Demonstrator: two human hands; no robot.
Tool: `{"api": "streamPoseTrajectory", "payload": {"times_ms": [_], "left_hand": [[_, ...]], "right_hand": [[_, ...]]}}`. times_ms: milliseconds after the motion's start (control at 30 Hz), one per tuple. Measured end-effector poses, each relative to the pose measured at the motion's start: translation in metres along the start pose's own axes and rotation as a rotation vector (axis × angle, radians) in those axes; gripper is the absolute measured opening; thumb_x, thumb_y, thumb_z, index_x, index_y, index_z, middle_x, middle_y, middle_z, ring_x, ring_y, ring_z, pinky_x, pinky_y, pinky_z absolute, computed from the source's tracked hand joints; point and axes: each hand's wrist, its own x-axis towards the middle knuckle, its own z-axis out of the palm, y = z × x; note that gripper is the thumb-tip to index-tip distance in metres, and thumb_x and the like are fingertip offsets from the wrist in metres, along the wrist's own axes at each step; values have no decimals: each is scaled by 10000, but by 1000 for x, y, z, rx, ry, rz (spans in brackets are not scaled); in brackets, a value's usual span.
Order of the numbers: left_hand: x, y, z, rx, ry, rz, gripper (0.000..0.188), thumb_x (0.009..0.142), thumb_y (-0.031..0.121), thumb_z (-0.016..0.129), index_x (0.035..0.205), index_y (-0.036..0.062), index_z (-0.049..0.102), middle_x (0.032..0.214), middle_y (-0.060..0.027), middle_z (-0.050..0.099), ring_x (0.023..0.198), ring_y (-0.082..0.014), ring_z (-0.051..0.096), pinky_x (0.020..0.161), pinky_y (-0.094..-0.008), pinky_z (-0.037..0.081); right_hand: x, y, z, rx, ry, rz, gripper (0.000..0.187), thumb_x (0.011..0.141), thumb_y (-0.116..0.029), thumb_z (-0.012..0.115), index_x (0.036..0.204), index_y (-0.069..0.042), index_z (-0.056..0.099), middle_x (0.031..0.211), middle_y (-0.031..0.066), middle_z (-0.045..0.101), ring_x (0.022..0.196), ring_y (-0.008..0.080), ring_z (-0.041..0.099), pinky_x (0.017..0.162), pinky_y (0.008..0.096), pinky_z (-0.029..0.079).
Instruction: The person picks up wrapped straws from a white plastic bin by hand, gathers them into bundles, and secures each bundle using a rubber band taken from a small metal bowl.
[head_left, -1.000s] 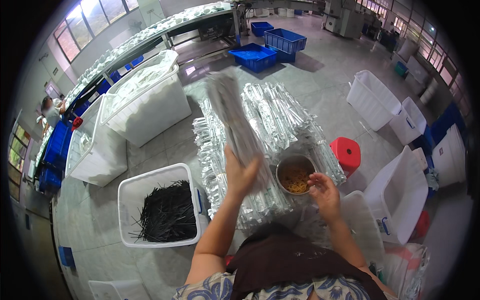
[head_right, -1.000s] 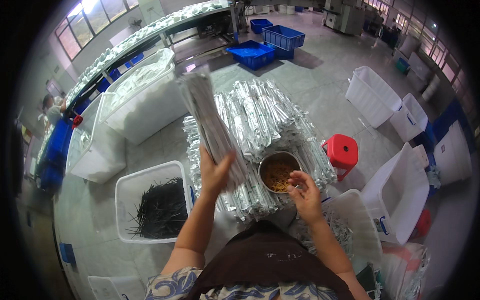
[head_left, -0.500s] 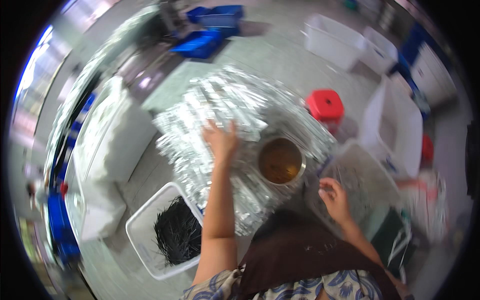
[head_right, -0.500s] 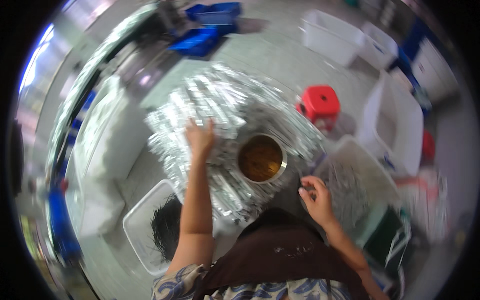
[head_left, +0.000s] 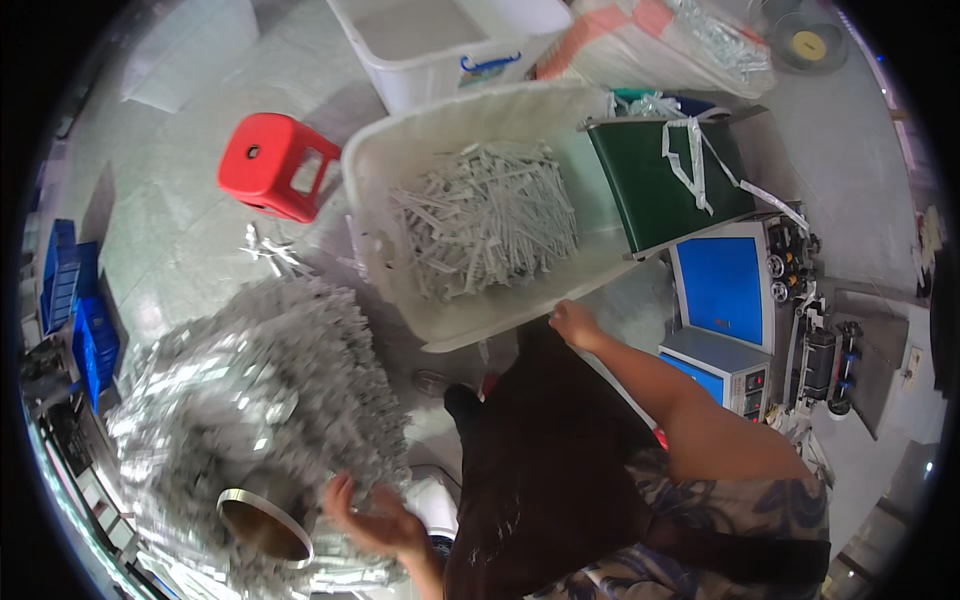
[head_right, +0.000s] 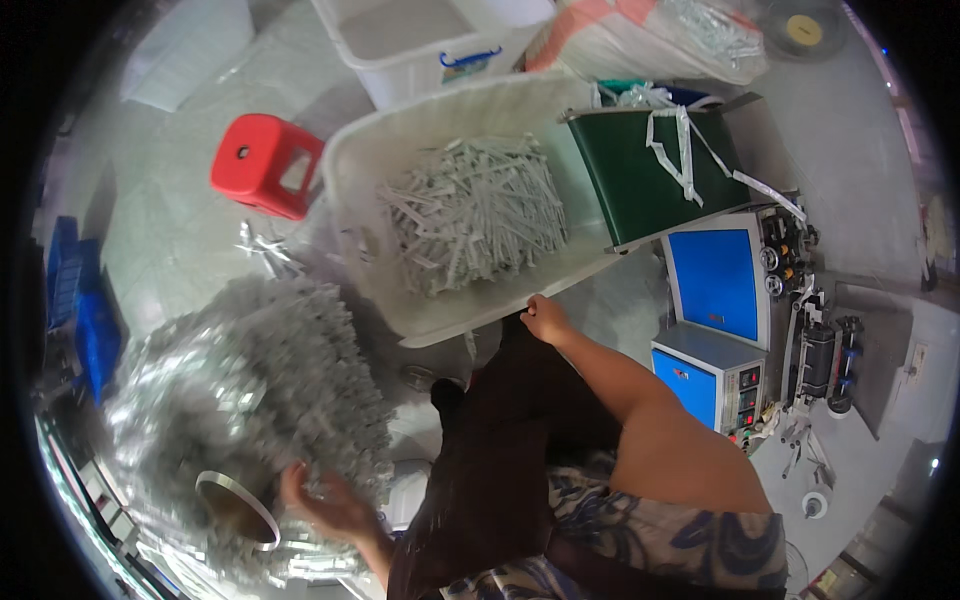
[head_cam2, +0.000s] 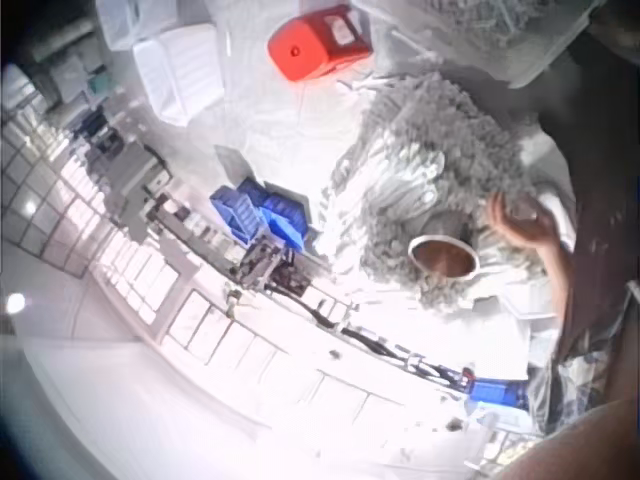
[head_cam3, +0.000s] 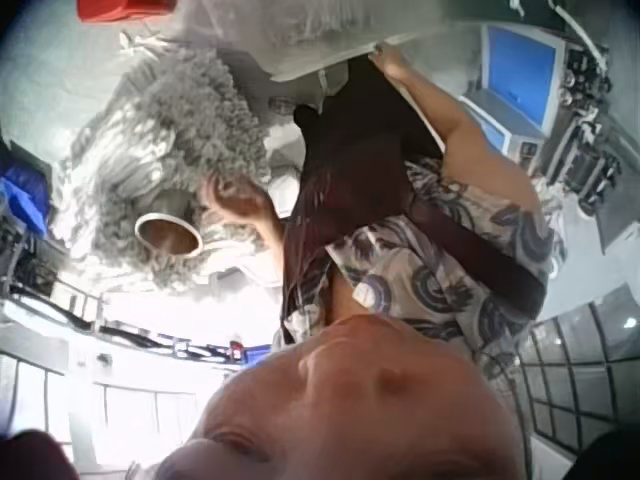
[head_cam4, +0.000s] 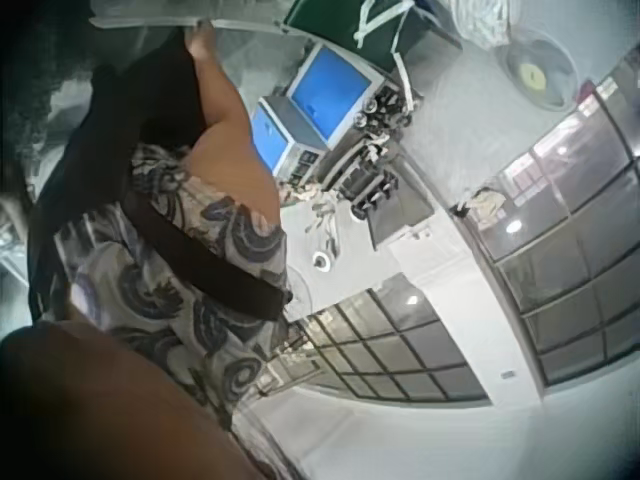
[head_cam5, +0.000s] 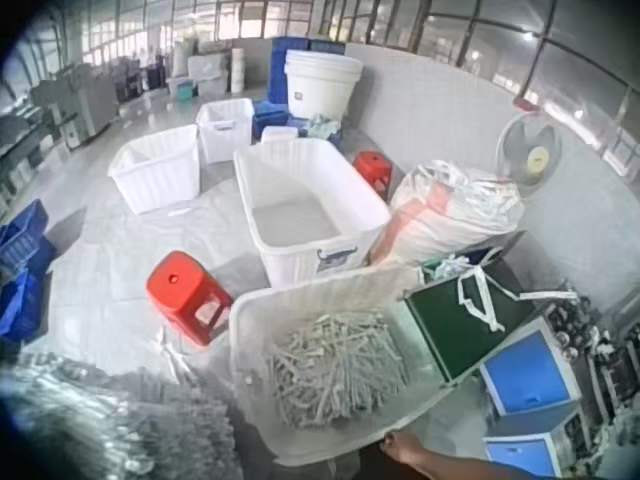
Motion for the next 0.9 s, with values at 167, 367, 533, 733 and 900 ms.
{"api": "streamPoseTrajectory", "payload": {"times_ms": [167,367,533,733,900], "left_hand": [[-65,-7,191,-149,-500,-282,357,720,32,612,1052,-26,492,1015,-184,529,957,-335,501,844,-400,390],[-100,-37,363,270,-630,-92,270,828,155,489,1056,11,510,1047,-140,536,984,-310,495,876,-403,338],[-121,-47,384,399,-635,37,295,790,200,342,881,57,583,848,-52,606,854,-247,540,803,-361,331],[-124,-46,383,418,-656,-15,315,787,230,328,806,63,594,781,-52,599,802,-240,532,786,-345,319],[-122,-50,389,378,-717,-1,323,795,239,316,823,61,584,800,-57,598,815,-249,523,802,-353,313]], "right_hand": [[146,49,40,-266,-40,151,371,746,-278,607,1012,-26,549,938,163,595,914,332,550,776,404,436],[317,94,81,-15,193,39,706,694,-331,672,1237,11,378,1142,220,497,1132,334,426,954,371,331],[396,141,84,-251,69,-34,632,717,-298,646,1203,11,389,1102,196,525,1020,365,496,846,407,410],[415,199,79,77,285,114,495,769,-331,586,1090,34,489,1054,222,521,956,386,505,805,419,412],[464,273,75,24,288,217,703,671,-444,676,1152,22,464,1234,229,390,1118,359,408,919,383,356]]}}
